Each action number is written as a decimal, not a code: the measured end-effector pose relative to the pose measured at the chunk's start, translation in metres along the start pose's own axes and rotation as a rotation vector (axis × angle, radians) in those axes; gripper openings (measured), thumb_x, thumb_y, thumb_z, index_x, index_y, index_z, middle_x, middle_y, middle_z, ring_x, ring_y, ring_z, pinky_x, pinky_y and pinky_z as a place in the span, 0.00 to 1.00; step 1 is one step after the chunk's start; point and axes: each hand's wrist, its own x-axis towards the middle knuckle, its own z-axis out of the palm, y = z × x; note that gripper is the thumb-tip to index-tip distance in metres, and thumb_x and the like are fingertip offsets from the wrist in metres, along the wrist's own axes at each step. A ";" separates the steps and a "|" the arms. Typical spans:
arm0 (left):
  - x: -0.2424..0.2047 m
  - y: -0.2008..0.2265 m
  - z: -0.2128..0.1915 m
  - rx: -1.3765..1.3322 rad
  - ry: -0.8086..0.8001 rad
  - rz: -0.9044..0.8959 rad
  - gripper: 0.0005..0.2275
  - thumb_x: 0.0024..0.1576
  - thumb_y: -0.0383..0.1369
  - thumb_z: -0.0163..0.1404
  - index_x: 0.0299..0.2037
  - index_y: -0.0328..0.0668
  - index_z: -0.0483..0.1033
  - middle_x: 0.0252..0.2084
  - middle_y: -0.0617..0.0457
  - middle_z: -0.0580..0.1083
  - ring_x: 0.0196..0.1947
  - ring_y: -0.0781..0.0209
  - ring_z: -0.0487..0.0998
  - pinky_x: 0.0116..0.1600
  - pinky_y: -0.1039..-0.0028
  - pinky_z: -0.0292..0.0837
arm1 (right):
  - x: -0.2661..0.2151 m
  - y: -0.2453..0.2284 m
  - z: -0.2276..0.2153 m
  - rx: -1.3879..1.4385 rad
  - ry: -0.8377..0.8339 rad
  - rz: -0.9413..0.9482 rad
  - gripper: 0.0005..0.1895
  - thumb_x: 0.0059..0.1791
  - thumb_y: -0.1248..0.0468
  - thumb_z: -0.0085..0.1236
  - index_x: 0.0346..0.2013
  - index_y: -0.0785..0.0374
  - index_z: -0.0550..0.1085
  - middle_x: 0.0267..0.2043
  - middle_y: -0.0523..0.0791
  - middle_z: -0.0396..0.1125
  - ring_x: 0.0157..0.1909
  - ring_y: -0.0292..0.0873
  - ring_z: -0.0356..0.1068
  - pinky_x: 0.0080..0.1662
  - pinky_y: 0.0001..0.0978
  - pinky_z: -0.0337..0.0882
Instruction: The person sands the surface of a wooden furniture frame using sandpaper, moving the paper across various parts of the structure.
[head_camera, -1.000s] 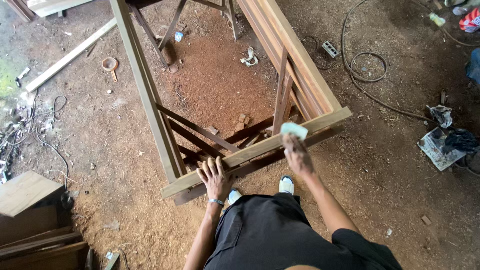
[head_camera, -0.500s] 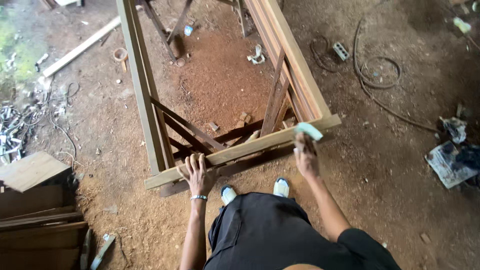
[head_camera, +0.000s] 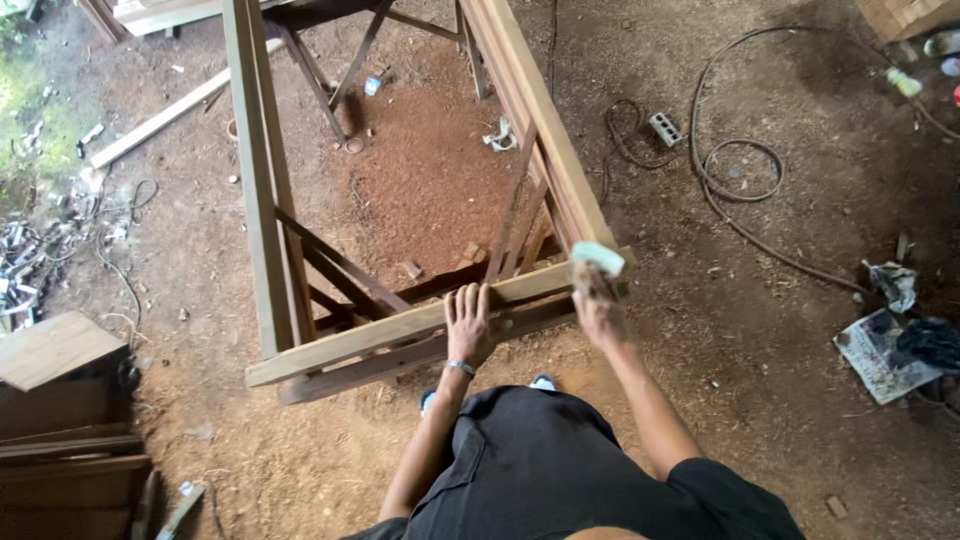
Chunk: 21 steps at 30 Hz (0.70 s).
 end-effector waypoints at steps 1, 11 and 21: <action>-0.001 0.001 0.002 0.013 0.047 0.007 0.38 0.56 0.55 0.54 0.70 0.37 0.58 0.69 0.40 0.60 0.72 0.42 0.55 0.76 0.45 0.41 | 0.008 0.010 -0.014 0.005 0.003 0.038 0.24 0.62 0.65 0.36 0.70 0.75 0.63 0.64 0.63 0.64 0.63 0.60 0.68 0.67 0.55 0.68; 0.001 0.018 0.015 0.054 0.122 -0.108 0.38 0.55 0.53 0.56 0.73 0.45 0.57 0.70 0.45 0.61 0.74 0.46 0.55 0.78 0.47 0.40 | 0.008 0.049 0.042 -0.014 -0.047 -0.043 0.24 0.61 0.60 0.36 0.71 0.67 0.58 0.67 0.62 0.64 0.71 0.59 0.62 0.72 0.52 0.59; 0.007 0.028 0.014 0.077 0.040 -0.196 0.41 0.52 0.58 0.55 0.72 0.48 0.55 0.70 0.41 0.57 0.74 0.41 0.50 0.76 0.43 0.35 | 0.024 0.109 0.051 -0.131 -0.169 0.166 0.30 0.61 0.56 0.33 0.72 0.75 0.53 0.75 0.61 0.48 0.77 0.60 0.50 0.75 0.52 0.46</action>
